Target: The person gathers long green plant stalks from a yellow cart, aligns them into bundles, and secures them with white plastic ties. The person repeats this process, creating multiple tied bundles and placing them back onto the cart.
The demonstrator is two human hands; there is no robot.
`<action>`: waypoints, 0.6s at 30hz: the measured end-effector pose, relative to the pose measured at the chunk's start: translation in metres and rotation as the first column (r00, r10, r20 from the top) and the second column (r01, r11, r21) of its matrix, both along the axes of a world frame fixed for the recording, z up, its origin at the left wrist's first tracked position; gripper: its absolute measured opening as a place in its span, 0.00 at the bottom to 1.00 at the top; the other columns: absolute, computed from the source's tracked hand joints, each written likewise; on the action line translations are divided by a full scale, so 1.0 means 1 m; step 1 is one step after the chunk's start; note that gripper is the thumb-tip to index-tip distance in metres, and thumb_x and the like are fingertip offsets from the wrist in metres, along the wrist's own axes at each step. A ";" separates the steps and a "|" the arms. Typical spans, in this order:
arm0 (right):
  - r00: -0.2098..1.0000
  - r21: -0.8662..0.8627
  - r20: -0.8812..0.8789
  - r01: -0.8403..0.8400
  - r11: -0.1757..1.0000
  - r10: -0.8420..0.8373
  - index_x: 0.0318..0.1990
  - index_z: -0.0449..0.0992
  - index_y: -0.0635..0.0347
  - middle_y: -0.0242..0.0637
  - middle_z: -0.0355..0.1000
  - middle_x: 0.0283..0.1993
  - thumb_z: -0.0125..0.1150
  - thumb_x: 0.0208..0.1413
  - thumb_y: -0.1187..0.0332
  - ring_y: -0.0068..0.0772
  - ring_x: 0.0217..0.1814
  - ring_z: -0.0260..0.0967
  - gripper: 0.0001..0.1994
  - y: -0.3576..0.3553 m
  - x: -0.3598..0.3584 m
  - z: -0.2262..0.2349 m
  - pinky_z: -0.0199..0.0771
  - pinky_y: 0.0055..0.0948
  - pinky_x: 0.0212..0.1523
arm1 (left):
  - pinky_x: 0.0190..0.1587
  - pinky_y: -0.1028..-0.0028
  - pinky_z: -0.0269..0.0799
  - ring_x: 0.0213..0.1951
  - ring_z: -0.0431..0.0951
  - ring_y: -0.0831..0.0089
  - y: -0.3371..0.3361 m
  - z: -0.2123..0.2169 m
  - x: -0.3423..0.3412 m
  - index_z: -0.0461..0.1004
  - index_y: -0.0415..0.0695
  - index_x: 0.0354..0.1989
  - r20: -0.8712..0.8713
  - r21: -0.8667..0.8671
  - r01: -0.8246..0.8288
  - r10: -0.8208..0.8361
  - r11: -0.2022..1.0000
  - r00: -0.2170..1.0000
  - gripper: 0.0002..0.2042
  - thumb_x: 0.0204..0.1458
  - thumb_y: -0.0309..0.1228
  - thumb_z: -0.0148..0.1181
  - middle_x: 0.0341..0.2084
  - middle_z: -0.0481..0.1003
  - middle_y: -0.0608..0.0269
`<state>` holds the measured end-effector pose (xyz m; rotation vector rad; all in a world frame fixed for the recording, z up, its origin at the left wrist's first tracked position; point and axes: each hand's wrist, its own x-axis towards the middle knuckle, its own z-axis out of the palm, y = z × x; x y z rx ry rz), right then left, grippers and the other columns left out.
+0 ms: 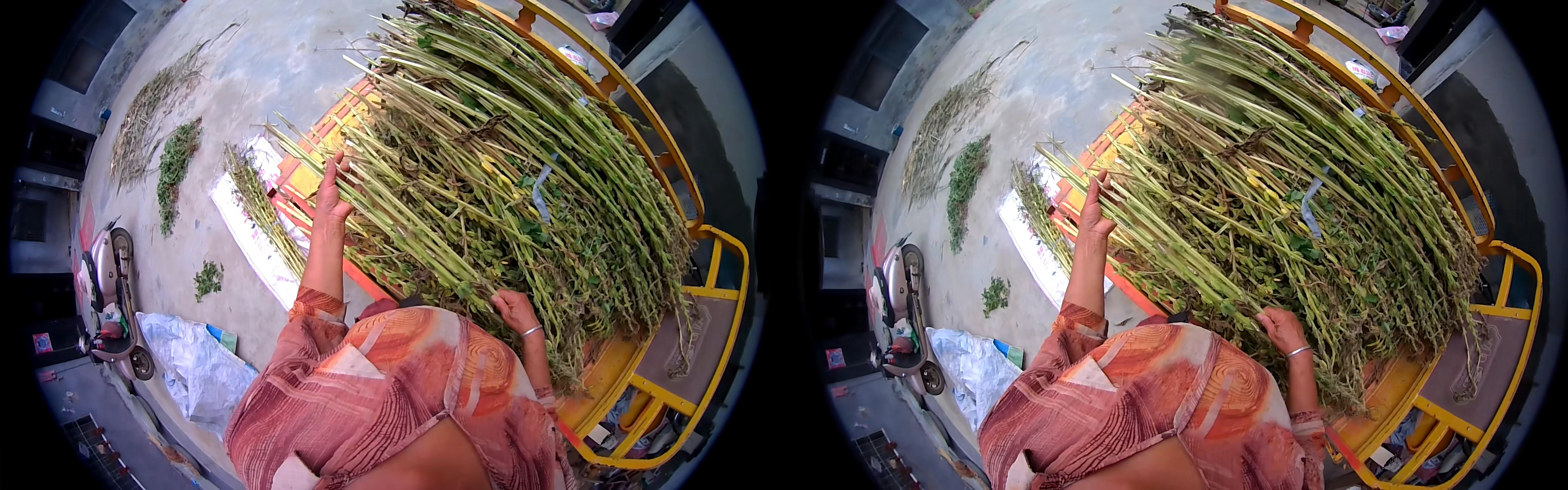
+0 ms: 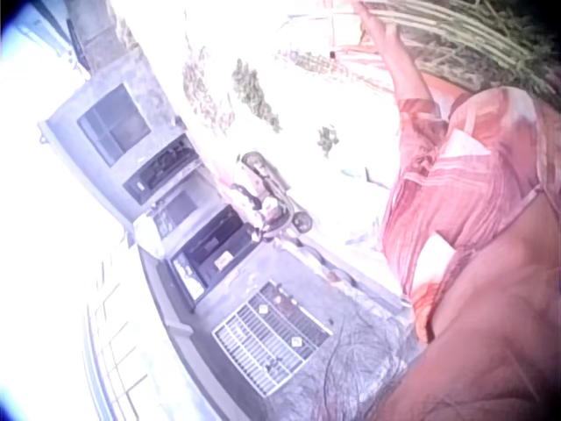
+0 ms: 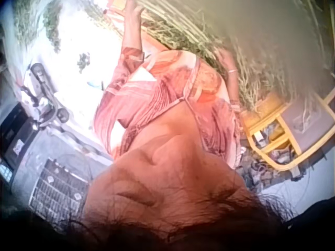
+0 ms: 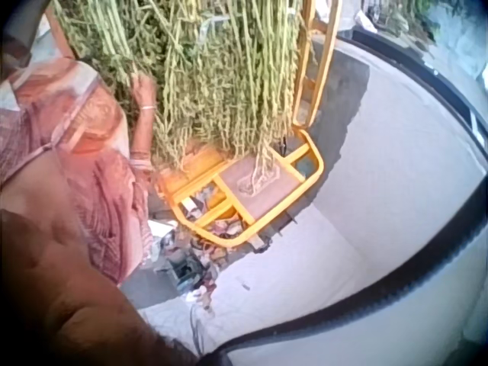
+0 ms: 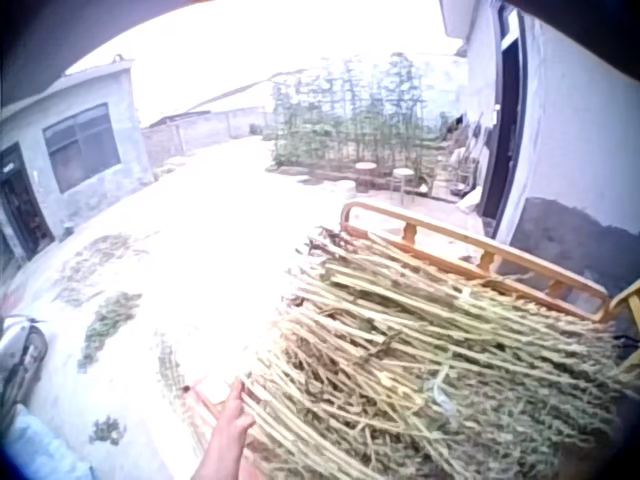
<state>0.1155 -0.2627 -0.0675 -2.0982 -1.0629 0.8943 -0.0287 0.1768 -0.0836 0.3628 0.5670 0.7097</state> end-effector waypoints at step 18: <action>0.944 0.248 0.330 -0.069 0.966 -0.017 0.36 0.73 0.57 0.43 0.69 0.31 0.53 0.57 0.62 0.50 0.32 0.68 0.09 0.171 -0.026 0.011 0.68 0.42 0.32 | 0.47 0.67 0.76 0.43 0.75 0.63 -0.017 0.012 -0.017 0.65 0.39 0.50 0.142 0.058 0.110 -0.117 0.992 0.983 0.20 0.55 0.41 0.55 0.55 0.66 0.50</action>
